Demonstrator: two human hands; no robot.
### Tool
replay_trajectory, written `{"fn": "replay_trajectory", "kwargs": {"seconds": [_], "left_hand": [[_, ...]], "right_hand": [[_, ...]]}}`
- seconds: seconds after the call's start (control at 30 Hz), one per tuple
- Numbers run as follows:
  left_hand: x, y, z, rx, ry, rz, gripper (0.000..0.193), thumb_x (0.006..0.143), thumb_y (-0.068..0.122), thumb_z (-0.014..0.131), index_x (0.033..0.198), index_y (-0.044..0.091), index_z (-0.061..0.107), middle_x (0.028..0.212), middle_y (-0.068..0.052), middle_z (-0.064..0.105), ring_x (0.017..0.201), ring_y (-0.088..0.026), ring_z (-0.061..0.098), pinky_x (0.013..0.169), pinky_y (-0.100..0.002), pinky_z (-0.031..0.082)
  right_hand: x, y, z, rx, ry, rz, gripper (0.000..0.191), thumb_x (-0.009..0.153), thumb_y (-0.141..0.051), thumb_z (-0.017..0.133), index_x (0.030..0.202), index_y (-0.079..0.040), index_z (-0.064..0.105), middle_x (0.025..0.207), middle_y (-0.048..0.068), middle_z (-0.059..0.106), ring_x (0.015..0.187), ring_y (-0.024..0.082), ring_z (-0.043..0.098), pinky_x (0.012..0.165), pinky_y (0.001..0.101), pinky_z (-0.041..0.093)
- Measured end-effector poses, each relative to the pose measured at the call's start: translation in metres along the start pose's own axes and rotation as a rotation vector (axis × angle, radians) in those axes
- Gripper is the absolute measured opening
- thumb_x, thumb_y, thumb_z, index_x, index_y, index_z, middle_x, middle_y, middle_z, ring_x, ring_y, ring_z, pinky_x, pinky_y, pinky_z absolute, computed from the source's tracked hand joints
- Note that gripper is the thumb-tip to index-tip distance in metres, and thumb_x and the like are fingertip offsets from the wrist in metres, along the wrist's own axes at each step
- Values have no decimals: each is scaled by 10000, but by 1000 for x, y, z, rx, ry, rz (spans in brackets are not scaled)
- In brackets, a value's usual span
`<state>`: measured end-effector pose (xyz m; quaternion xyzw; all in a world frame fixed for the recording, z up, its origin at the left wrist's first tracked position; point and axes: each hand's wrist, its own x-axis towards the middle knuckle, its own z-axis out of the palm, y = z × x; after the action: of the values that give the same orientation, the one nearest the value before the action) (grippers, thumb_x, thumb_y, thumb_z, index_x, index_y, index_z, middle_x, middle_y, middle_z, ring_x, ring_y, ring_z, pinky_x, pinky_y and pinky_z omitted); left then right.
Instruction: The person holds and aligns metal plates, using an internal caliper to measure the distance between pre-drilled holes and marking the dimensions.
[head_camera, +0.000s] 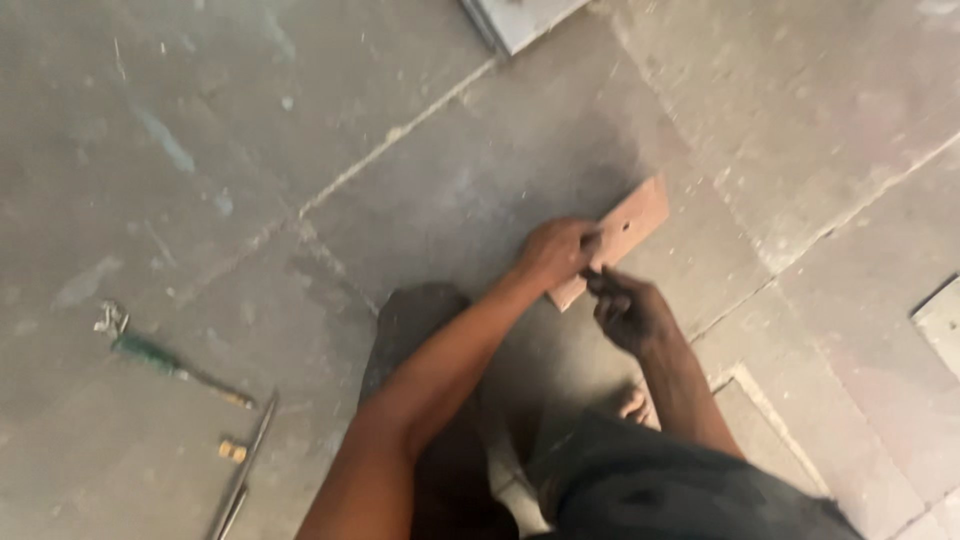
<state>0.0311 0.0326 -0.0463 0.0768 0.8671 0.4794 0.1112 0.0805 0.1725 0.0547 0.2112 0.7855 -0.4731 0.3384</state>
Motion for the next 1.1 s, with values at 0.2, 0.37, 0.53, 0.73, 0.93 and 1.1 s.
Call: {"fn": "replay_trajectory", "kwargs": {"seconds": [0.2,0.37,0.53,0.73,0.93,1.1], "left_hand": [[6,2,-7,-64,-12,-86,288,890,316,654,978,65,763,978,-213,724,933,-429,678,810,-511,534],[9,17,-29,-80,-87,-102,300,936,302,651,972,22,753,964,-236,713,914,-419,696,828,-498,547],[-9,50,-31,-43,235,10,311,992,330,597,1000,52,737,958,-189,725,847,-414,681,761,-496,540],[5,48,-41,-100,317,28,256,977,296,656,977,55,742,930,-179,722,809,-411,693,704,-480,549],[-9,61,-24,-54,290,129,228,970,248,638,971,34,715,925,-180,706,803,-405,678,690,-466,533],[-6,70,-20,-69,334,91,272,1000,274,637,940,16,696,891,-189,689,764,-398,669,678,-455,524]], "right_hand": [[-57,-30,-23,-467,367,-640,423,1068,-297,433,1320,-14,622,1043,255,740,804,304,723,871,505,550],[-65,-36,-35,-789,403,-846,440,1081,-316,418,1331,-14,618,1054,270,745,815,314,733,900,521,555],[-34,-39,-24,189,146,-44,457,1094,-334,404,1342,-13,615,1065,285,751,827,325,743,928,536,559],[-54,-24,-56,-435,492,-718,599,1016,-490,466,1369,-12,543,1184,253,743,994,356,740,923,431,549],[-26,16,-43,156,269,-419,495,1081,-349,540,1341,45,687,880,227,738,816,380,722,867,493,584],[-30,11,-62,340,199,-360,560,1013,-348,594,1404,52,579,995,266,746,880,345,741,806,404,606]]}}
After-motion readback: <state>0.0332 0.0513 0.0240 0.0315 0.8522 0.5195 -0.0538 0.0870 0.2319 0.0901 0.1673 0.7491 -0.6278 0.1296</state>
